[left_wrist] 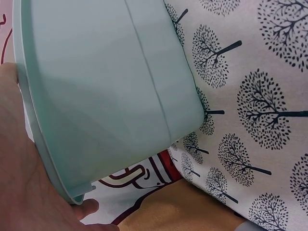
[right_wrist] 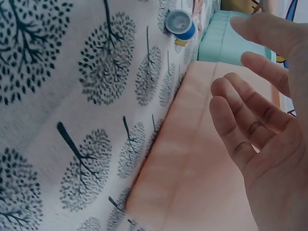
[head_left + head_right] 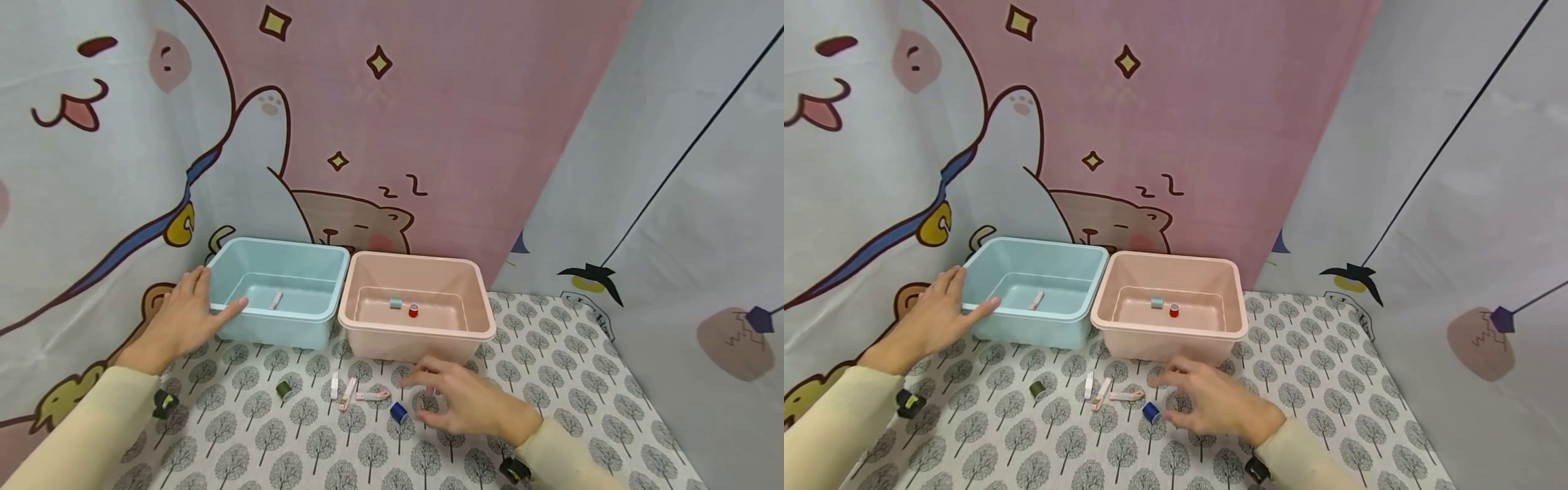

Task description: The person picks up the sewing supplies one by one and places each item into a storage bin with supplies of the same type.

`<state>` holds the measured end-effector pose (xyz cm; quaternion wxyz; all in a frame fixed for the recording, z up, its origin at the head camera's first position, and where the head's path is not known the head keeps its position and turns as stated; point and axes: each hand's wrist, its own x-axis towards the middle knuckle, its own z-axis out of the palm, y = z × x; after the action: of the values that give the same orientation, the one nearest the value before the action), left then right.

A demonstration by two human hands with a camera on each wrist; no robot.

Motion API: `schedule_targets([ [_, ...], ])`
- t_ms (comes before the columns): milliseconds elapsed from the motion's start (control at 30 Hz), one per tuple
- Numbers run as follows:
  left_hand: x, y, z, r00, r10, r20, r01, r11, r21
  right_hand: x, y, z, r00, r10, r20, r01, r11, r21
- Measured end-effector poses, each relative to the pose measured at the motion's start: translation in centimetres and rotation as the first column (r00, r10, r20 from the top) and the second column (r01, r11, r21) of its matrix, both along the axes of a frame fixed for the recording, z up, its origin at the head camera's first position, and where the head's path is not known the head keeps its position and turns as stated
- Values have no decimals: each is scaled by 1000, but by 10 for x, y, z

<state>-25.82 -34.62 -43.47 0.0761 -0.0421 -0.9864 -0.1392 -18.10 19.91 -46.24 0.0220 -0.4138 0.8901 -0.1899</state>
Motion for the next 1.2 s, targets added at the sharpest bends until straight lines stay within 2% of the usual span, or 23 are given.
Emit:
schedule_targets([
  [200, 0, 0, 0, 1000, 2, 6, -2, 1000, -6, 1, -1, -7, 998, 2, 63, -1, 1000, -16],
  [467, -3, -2, -2, 1000, 3, 10, -3, 1000, -3, 4, -6, -19, 999, 28, 21, -28, 999, 18],
  [767, -2, -1, -1, 1000, 7, 15, -7, 1000, -4, 4, -9, -26, 996, 34, 81, -36, 999, 25],
  [1200, -1, -1, 0, 1000, 7, 16, -7, 1000, -3, 3, -11, -35, 993, 64, 96, -66, 998, 11],
])
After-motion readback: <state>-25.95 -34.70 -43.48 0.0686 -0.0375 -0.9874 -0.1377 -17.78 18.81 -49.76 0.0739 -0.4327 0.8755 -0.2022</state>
